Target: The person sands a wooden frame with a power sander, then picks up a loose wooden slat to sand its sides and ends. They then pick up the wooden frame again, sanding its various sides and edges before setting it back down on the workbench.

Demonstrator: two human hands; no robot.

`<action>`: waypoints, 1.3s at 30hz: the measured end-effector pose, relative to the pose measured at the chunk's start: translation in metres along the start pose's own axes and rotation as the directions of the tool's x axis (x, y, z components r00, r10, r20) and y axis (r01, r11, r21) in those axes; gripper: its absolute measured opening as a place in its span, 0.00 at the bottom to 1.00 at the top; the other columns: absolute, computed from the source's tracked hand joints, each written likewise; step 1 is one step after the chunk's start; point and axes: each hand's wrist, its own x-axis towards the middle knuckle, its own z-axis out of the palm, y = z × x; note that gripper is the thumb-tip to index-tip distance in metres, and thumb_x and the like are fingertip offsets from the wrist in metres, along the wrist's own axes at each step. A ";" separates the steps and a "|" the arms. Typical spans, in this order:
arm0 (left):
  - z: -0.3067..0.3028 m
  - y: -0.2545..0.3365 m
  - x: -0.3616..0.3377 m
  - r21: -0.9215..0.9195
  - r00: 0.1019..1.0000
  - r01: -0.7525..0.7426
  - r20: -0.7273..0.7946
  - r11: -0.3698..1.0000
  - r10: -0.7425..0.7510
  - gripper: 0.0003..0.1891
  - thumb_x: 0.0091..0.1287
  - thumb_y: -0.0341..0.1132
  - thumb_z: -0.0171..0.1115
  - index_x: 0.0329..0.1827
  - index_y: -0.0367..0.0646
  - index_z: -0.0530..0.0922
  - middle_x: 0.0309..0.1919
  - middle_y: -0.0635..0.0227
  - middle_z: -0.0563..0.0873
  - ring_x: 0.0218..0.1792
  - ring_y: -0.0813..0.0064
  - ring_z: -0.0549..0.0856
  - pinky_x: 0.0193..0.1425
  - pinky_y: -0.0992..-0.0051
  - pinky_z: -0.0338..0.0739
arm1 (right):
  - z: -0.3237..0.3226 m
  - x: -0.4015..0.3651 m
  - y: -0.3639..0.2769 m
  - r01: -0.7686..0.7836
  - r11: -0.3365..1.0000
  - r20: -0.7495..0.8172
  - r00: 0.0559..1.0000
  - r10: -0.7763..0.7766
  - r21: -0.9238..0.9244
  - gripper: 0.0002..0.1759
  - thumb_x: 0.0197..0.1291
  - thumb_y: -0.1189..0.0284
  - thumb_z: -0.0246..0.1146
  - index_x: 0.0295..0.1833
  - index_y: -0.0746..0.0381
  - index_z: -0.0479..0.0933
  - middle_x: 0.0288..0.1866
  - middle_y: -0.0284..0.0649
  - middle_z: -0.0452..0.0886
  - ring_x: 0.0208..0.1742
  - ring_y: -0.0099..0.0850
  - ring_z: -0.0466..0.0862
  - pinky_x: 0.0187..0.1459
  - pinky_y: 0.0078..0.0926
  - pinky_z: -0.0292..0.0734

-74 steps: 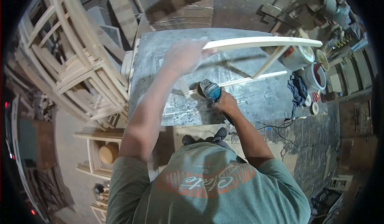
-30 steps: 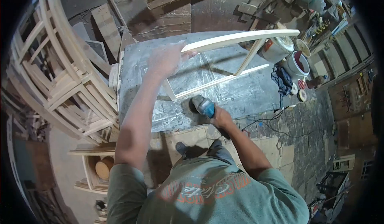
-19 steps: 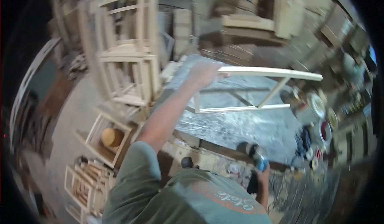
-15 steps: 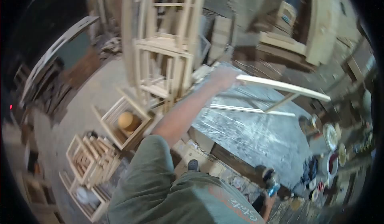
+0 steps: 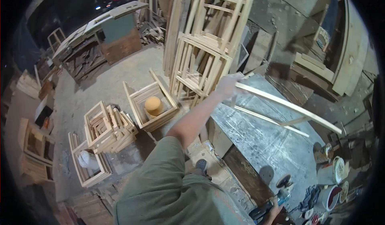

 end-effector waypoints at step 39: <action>0.086 -0.063 -0.053 -0.888 0.965 0.098 0.195 0.449 0.176 0.12 0.56 0.30 0.72 0.44 0.42 0.86 0.41 0.71 0.90 0.45 0.82 0.85 0.51 0.76 0.81 | 0.388 -0.088 -0.250 0.714 0.159 0.685 0.700 -0.202 -0.682 0.49 0.39 0.68 0.72 0.72 0.61 0.61 0.33 0.56 0.83 0.39 0.58 0.84 0.43 0.48 0.78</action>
